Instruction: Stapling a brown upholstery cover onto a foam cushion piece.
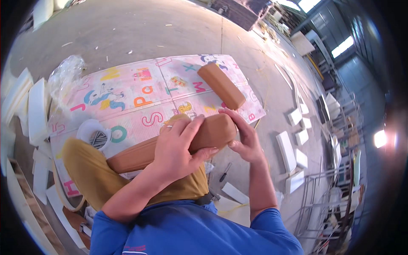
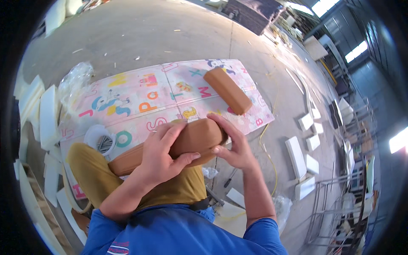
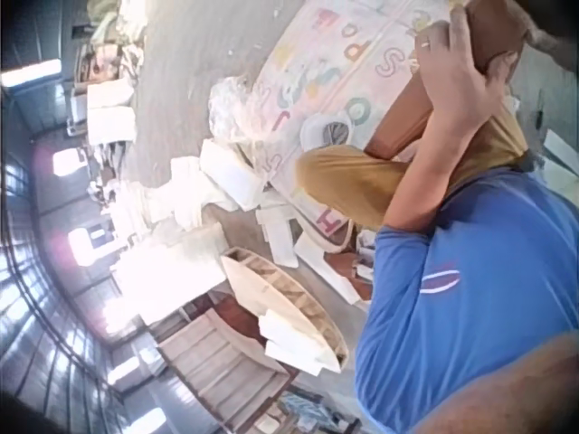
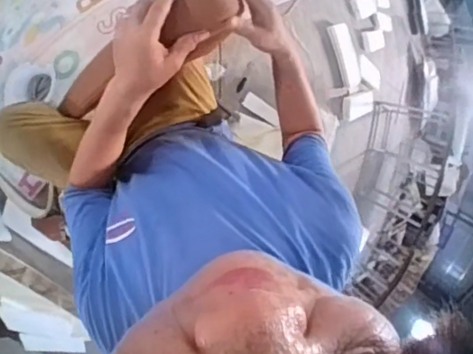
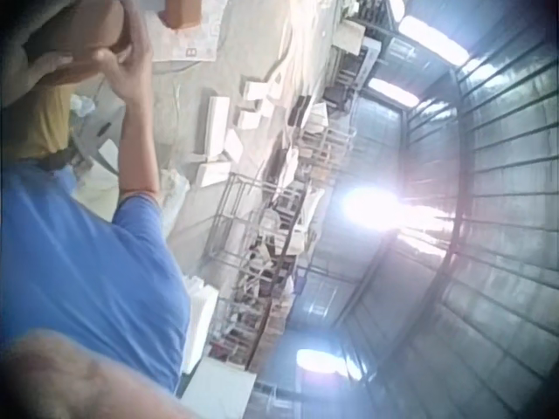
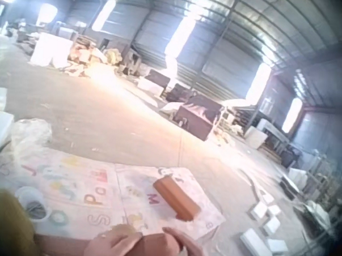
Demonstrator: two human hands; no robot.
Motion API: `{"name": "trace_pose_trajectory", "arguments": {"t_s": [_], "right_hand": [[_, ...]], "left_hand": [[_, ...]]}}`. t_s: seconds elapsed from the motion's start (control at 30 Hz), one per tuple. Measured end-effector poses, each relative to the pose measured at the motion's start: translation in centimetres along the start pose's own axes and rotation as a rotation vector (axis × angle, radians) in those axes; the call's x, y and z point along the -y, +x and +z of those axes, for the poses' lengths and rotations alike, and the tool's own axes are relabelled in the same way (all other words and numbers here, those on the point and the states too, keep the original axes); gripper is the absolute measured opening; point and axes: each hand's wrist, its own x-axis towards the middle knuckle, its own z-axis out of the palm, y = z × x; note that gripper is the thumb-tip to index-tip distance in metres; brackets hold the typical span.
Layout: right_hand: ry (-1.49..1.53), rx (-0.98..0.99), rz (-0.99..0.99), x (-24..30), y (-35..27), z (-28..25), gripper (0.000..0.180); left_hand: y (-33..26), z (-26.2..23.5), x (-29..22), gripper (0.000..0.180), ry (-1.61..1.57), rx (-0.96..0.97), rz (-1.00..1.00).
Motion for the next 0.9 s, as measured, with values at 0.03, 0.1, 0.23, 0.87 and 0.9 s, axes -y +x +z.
{"name": "trace_pose_trajectory", "arguments": {"t_s": [0.03, 0.1, 0.23, 0.87, 0.9], "right_hand": [[0.005, -0.084, -0.02, -0.5, -0.8, 1.1, 0.091], [0.021, -0.23, -0.083, -1.3, -1.6, 3.0, 0.09], [0.121, -0.262, -0.129, -1.4, -2.5, 3.1, 0.089], [0.248, -0.417, -0.228, -6.1, -1.4, 5.6, 0.096], [0.24, -0.381, -0.216, -6.3, -1.6, 5.5, 0.095]], "left_hand": [[-0.1, 0.1, -0.2, 0.07, 0.017, 0.006, -0.018], [-0.5, 0.2, -0.6, 0.073, 0.063, 0.064, 0.001], [-0.3, 1.3, -2.2, 0.072, 0.229, 0.104, 0.087], [8.6, 3.7, 2.2, 0.016, -0.684, 0.733, -0.2], [8.4, 3.9, 2.1, 0.013, -0.701, 0.719, -0.222]]}}
